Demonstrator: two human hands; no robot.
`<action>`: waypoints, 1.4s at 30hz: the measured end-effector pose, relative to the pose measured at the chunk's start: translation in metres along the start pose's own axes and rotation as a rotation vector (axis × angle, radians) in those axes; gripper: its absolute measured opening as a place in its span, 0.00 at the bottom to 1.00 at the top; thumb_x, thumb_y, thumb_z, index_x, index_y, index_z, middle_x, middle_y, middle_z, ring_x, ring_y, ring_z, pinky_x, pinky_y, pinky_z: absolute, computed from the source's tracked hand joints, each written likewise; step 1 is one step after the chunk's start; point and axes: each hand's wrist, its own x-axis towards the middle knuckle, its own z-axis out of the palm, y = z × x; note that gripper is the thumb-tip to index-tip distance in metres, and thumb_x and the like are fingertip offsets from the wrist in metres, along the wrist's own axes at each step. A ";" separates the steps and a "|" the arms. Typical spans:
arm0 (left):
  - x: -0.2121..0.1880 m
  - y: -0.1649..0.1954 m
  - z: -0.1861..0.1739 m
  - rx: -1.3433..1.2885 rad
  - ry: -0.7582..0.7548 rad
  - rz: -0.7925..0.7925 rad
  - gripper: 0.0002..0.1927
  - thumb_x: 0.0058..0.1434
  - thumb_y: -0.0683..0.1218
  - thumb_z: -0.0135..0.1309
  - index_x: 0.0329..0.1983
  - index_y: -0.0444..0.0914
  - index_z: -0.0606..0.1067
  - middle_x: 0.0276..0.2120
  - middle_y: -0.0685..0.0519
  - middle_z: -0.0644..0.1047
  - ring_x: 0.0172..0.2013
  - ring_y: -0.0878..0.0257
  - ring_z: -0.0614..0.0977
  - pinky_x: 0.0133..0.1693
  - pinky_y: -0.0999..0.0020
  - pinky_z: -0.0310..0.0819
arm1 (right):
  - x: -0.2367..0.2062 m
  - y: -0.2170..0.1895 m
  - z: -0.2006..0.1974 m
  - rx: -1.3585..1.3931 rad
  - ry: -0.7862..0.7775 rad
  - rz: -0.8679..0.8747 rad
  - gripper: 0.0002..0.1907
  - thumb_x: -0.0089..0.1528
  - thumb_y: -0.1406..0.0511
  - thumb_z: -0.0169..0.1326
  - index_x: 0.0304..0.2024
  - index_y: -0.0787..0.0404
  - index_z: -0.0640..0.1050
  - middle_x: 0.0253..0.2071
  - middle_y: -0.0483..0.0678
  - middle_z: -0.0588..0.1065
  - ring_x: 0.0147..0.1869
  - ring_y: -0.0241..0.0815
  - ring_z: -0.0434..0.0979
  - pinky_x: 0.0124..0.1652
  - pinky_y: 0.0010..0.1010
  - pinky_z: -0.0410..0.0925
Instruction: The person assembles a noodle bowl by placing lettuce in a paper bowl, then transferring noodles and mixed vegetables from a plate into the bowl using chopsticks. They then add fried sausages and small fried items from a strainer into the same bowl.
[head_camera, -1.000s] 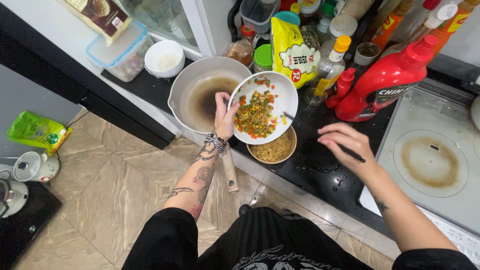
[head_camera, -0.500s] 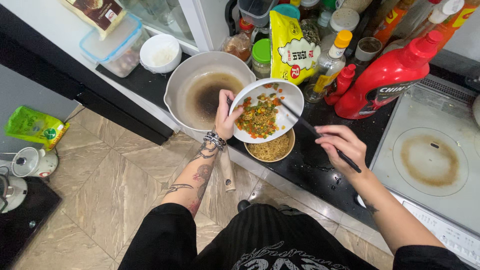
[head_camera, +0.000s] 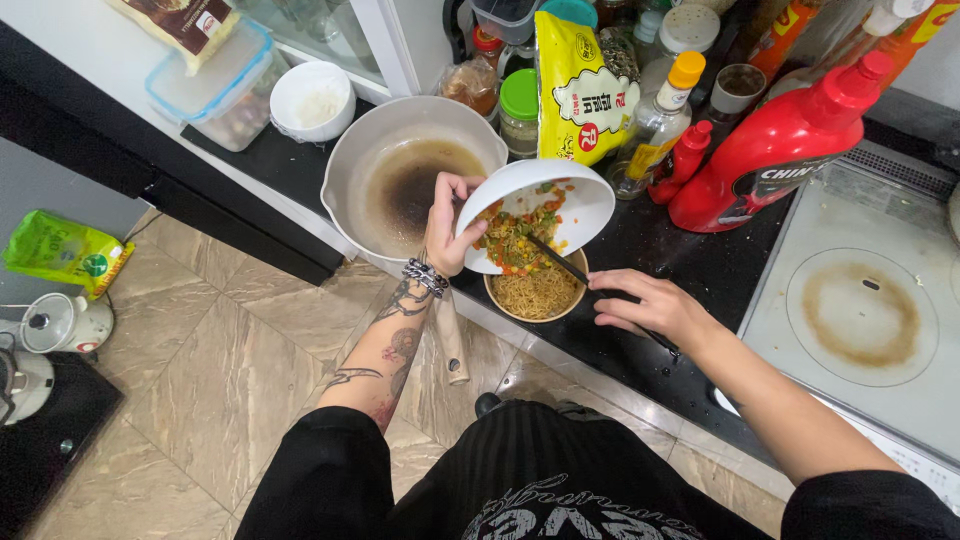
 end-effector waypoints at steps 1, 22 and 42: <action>0.001 0.002 0.000 0.009 -0.014 0.003 0.21 0.58 0.37 0.53 0.49 0.38 0.56 0.56 0.40 0.75 0.54 0.59 0.78 0.59 0.66 0.70 | 0.000 0.001 -0.002 -0.009 0.023 -0.019 0.11 0.54 0.68 0.68 0.37 0.64 0.79 0.51 0.56 0.77 0.56 0.54 0.80 0.51 0.38 0.77; -0.004 0.019 -0.004 0.080 -0.026 0.036 0.24 0.53 0.39 0.56 0.47 0.38 0.56 0.55 0.41 0.74 0.56 0.55 0.79 0.61 0.64 0.71 | -0.019 0.001 -0.007 -0.034 0.013 0.049 0.12 0.53 0.71 0.67 0.38 0.63 0.78 0.52 0.56 0.76 0.58 0.54 0.79 0.53 0.38 0.75; -0.002 0.021 -0.008 0.100 -0.014 0.076 0.25 0.53 0.39 0.59 0.46 0.38 0.56 0.55 0.40 0.74 0.54 0.53 0.79 0.61 0.61 0.72 | -0.034 -0.022 -0.008 0.023 -0.032 0.205 0.06 0.56 0.71 0.63 0.35 0.63 0.80 0.53 0.55 0.76 0.52 0.48 0.81 0.48 0.34 0.75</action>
